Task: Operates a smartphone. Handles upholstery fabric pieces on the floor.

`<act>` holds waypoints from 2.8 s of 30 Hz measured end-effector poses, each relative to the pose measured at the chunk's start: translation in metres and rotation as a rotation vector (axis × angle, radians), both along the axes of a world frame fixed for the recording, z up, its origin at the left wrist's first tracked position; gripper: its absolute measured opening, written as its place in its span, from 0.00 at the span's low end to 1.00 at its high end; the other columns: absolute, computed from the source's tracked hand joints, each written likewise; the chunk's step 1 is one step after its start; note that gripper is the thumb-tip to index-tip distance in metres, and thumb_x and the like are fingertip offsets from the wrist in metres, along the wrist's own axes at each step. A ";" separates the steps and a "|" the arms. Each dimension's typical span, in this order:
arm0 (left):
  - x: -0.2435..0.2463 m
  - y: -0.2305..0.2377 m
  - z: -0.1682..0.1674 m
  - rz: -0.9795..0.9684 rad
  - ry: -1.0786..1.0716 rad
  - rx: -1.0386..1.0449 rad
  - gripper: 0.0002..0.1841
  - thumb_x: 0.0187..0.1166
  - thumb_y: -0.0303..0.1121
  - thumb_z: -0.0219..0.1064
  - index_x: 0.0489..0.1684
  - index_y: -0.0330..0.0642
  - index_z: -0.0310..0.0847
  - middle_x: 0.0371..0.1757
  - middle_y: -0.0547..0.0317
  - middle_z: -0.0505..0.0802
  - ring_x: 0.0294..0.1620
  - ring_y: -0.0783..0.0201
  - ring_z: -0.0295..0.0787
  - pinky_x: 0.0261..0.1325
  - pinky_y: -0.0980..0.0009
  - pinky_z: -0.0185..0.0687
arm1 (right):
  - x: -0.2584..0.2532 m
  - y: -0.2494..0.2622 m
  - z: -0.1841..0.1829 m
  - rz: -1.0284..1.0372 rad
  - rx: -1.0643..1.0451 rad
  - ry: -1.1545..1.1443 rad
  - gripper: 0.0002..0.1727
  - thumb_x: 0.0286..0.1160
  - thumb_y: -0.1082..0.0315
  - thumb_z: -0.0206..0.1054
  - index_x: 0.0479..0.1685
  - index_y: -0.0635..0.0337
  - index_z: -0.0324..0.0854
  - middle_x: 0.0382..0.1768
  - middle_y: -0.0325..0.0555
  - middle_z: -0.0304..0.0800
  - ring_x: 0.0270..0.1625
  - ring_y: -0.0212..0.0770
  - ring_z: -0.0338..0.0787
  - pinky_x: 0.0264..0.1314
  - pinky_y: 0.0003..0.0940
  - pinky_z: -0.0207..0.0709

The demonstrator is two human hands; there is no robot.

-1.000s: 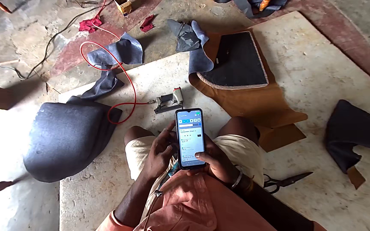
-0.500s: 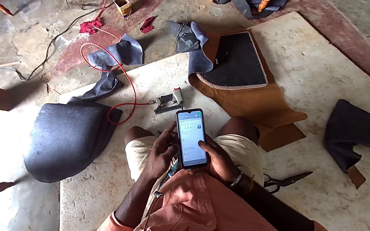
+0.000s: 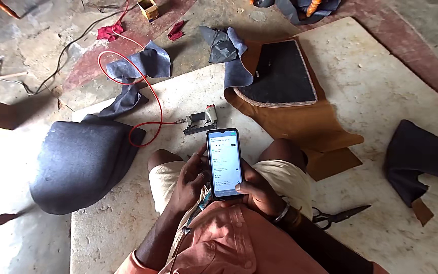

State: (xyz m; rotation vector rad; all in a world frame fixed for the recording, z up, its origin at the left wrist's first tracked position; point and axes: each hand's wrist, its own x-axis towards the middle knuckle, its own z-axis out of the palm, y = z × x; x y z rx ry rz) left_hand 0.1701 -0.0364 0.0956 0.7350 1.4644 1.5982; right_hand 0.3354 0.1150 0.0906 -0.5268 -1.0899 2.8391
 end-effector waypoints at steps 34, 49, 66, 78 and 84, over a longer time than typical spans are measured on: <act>0.005 -0.004 -0.014 0.223 0.042 -0.309 0.58 0.59 0.62 0.82 0.93 0.51 0.53 0.75 0.51 0.82 0.66 0.61 0.88 0.66 0.61 0.89 | -0.020 -0.020 -0.001 0.334 0.388 0.167 0.52 0.80 0.61 0.63 0.94 0.63 0.26 0.88 0.55 0.59 0.86 0.44 0.70 0.88 0.42 0.68; -0.119 -0.128 -0.031 0.548 0.288 -0.599 0.44 0.68 0.56 0.77 0.87 0.49 0.67 0.69 0.50 0.89 0.63 0.56 0.91 0.68 0.51 0.88 | -0.060 -0.054 -0.025 0.516 0.453 0.084 0.53 0.77 0.50 0.70 0.96 0.56 0.39 0.91 0.57 0.57 0.86 0.66 0.68 0.77 0.70 0.74; -0.248 -0.167 -0.110 0.646 1.093 -0.822 0.31 0.83 0.48 0.63 0.80 0.36 0.73 0.84 0.33 0.74 0.88 0.33 0.62 0.88 0.35 0.56 | 0.005 0.062 -0.032 0.216 1.346 -0.417 0.43 0.77 0.42 0.66 0.92 0.50 0.61 0.83 0.47 0.74 0.81 0.42 0.78 0.81 0.45 0.76; -0.129 0.089 -0.150 -0.142 0.931 -0.661 0.22 0.82 0.51 0.61 0.70 0.56 0.85 0.72 0.61 0.89 0.75 0.59 0.84 0.77 0.50 0.79 | 0.141 0.203 -0.161 -0.137 1.277 -1.219 0.44 0.77 0.46 0.70 0.87 0.65 0.64 0.82 0.66 0.72 0.86 0.62 0.70 0.90 0.59 0.59; -0.158 0.207 -0.170 -0.156 0.871 -0.686 0.25 0.83 0.45 0.65 0.75 0.43 0.80 0.70 0.48 0.89 0.70 0.52 0.87 0.76 0.49 0.79 | 0.142 0.187 -0.226 -0.462 1.083 -1.608 0.75 0.39 0.25 0.84 0.96 0.46 0.49 0.93 0.75 0.30 0.92 0.81 0.36 0.83 0.83 0.46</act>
